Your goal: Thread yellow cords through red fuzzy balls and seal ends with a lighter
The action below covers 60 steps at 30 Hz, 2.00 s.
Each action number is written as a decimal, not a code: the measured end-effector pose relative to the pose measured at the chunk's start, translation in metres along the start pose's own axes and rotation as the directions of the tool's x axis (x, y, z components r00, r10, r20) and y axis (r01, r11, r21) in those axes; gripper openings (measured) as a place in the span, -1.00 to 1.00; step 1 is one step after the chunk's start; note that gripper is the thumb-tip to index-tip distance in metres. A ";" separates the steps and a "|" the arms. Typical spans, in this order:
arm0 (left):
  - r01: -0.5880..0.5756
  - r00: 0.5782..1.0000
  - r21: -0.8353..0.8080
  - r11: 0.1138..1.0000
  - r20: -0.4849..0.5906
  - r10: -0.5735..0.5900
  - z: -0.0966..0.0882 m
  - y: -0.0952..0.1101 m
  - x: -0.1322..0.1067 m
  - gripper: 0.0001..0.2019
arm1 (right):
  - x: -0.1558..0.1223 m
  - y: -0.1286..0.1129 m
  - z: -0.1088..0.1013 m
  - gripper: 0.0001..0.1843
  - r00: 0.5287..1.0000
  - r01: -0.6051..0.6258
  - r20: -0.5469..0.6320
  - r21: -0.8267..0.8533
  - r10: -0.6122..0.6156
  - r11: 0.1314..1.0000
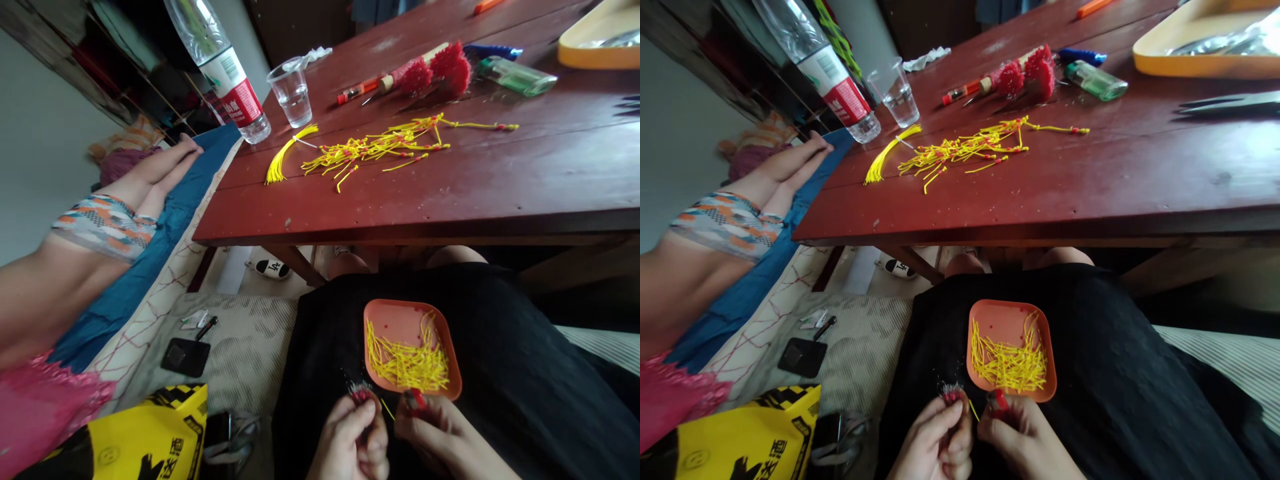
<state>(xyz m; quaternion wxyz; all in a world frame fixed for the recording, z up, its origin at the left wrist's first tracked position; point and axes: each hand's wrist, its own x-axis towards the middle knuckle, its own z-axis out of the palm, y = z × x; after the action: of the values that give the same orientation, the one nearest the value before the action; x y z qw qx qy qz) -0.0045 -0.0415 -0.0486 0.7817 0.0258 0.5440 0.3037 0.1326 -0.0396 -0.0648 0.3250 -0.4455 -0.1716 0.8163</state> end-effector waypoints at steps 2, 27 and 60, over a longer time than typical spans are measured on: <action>0.005 1.000 -0.003 1.000 0.002 -0.005 -0.001 0.000 0.000 -0.59 | 0.001 0.001 -0.001 -0.76 1.000 -0.015 0.001 -0.004 0.015 1.000; -0.046 0.999 -0.085 0.995 0.000 0.046 -0.003 -0.002 0.003 -0.70 | -0.001 -0.003 0.004 -0.78 0.994 -0.112 -0.015 0.024 0.112 0.993; -0.108 0.979 -0.108 0.988 -0.182 0.087 0.008 -0.003 0.006 -0.53 | 0.007 -0.001 0.004 -0.77 0.992 -0.110 0.068 0.113 0.103 0.987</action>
<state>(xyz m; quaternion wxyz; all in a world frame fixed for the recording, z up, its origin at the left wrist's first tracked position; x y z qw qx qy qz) 0.0053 -0.0387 -0.0518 0.7145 -0.0204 0.5908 0.3742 0.1267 -0.0335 -0.0664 0.3007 -0.4087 -0.1096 0.8547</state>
